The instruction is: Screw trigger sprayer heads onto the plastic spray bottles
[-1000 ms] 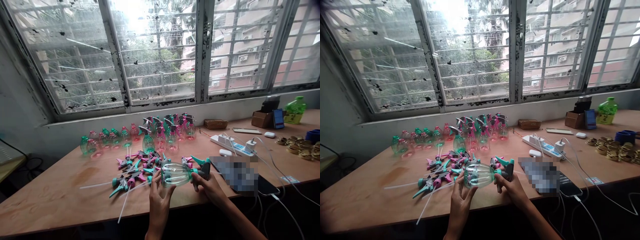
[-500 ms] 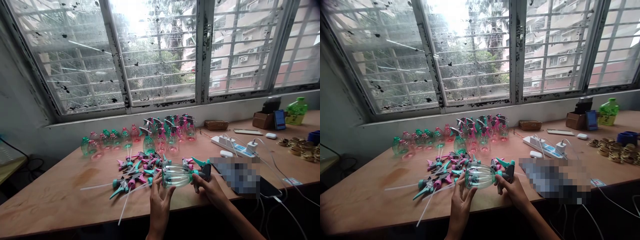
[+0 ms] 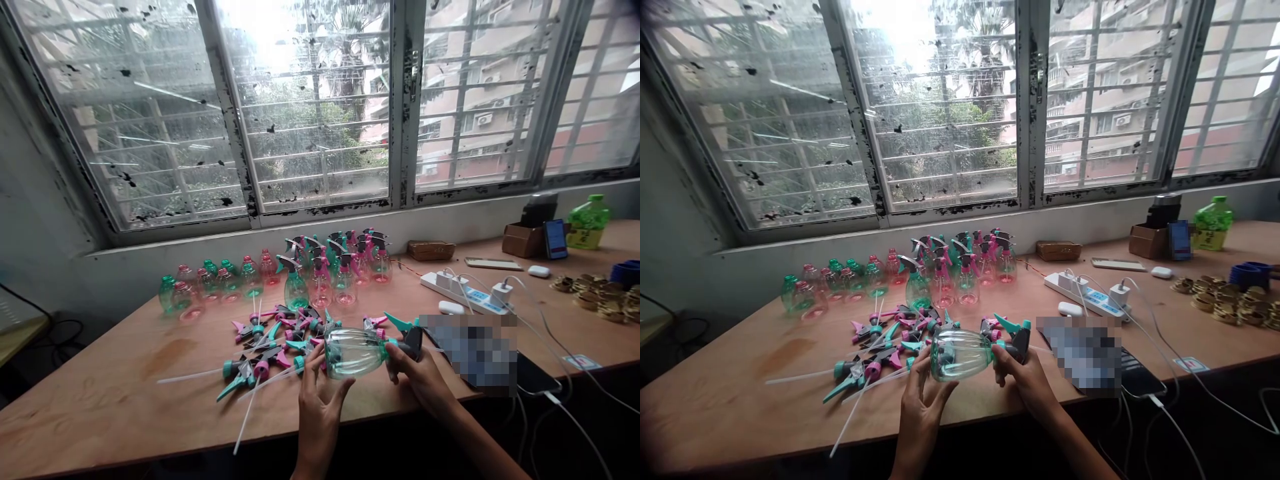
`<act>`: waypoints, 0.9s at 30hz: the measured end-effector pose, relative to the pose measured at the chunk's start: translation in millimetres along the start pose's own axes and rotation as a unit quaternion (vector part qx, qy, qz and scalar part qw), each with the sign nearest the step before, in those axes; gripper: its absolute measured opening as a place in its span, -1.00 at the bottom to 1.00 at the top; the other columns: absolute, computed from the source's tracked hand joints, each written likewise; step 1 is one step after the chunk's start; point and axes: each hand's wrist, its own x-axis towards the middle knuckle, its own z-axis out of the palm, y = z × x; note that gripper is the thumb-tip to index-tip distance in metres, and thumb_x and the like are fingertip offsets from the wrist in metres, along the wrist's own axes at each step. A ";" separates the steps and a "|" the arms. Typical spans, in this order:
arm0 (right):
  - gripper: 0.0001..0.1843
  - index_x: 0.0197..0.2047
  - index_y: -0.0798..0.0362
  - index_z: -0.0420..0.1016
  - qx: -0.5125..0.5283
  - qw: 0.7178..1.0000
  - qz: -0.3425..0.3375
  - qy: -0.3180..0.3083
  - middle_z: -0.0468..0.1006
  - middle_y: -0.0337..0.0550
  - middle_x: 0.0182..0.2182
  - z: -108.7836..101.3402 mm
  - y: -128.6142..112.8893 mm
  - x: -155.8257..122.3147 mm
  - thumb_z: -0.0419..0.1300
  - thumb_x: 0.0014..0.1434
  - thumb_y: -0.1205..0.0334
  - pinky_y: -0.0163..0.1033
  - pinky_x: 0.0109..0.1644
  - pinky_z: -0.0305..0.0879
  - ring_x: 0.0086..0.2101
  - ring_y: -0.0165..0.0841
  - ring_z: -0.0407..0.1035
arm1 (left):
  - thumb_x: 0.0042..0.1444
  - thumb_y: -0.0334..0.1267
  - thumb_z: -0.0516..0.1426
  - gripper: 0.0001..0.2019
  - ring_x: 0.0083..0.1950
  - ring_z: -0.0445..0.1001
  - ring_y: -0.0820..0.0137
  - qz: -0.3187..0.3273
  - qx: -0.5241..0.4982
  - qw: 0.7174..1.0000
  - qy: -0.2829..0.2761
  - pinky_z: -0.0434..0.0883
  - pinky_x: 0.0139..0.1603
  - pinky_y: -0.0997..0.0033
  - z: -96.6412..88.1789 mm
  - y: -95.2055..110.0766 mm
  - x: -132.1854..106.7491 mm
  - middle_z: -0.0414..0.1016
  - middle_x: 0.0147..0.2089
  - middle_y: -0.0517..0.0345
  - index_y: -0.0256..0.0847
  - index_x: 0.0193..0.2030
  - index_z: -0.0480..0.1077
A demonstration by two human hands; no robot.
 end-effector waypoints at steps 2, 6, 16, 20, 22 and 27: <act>-0.57 -0.47 0.10 0.53 -0.011 1.000 0.002 -0.003 0.54 -0.17 -0.60 0.4 -1.8 -0.6 0.39 0.21 -0.08 -0.25 -0.49 0.29 -0.61 -0.36 0.37 | 0.20 -0.11 0.30 -0.60 0.48 0.25 0.03 0.006 0.006 1.000 -0.004 0.18 0.48 -0.14 0.2 0.3 0.7 0.34 0.39 -0.05 -0.07 0.15 0.42; -0.58 -0.45 0.12 0.56 -0.012 1.000 0.005 -0.008 0.58 -0.14 -0.58 -0.2 -1.6 -1.3 0.39 0.22 -0.07 -0.26 -0.50 0.29 -0.61 -0.35 0.41 | 0.22 -0.17 0.28 -0.63 0.48 0.24 0.07 0.037 0.043 0.998 0.026 0.21 0.48 -0.11 1.3 1.0 -0.3 0.34 0.38 0.03 0.00 0.15 0.41; -0.62 -0.21 0.08 0.51 0.022 1.000 -0.012 0.018 0.62 -0.16 -0.54 2.8 1.6 -1.6 0.45 0.16 -0.04 -0.24 -0.57 0.34 -0.61 -0.29 0.45 | 0.25 -0.16 0.26 -0.61 0.40 0.33 0.04 0.007 0.063 0.998 0.023 0.31 0.39 -0.16 1.8 -0.8 -4.6 0.41 0.31 0.00 -0.01 0.20 0.37; -0.59 -0.14 0.08 0.52 0.008 1.000 -0.011 0.010 0.62 -0.16 -0.49 2.2 -0.2 -3.0 0.44 0.16 -0.05 -0.23 -0.56 0.34 -0.60 -0.29 0.45 | 0.25 -0.14 0.26 -0.64 0.39 0.33 0.05 0.001 0.049 0.999 0.020 0.29 0.40 -0.15 1.5 -1.5 -4.2 0.40 0.31 -0.03 -0.03 0.16 0.38; -0.61 -0.18 0.07 0.51 0.010 1.000 -0.011 0.010 0.61 -0.18 -0.52 1.9 -0.2 -3.2 0.43 0.16 -0.07 -0.23 -0.56 0.33 -0.61 -0.29 0.44 | 0.25 -0.15 0.26 -0.64 0.41 0.31 0.06 0.000 0.044 0.999 0.025 0.26 0.42 -0.15 1.3 -2.5 -4.0 0.38 0.32 -0.05 -0.05 0.16 0.39; -0.61 -0.24 0.06 0.49 0.015 1.000 -0.004 0.005 0.58 -0.21 -0.55 2.4 -0.7 -3.1 0.45 0.14 -0.07 -0.24 -0.57 0.32 -0.64 -0.32 0.40 | 0.23 -0.17 0.27 -0.65 0.42 0.31 0.03 0.003 0.034 0.998 0.056 0.22 0.45 -0.17 1.9 -4.4 -3.6 0.39 0.33 -0.05 -0.06 0.14 0.41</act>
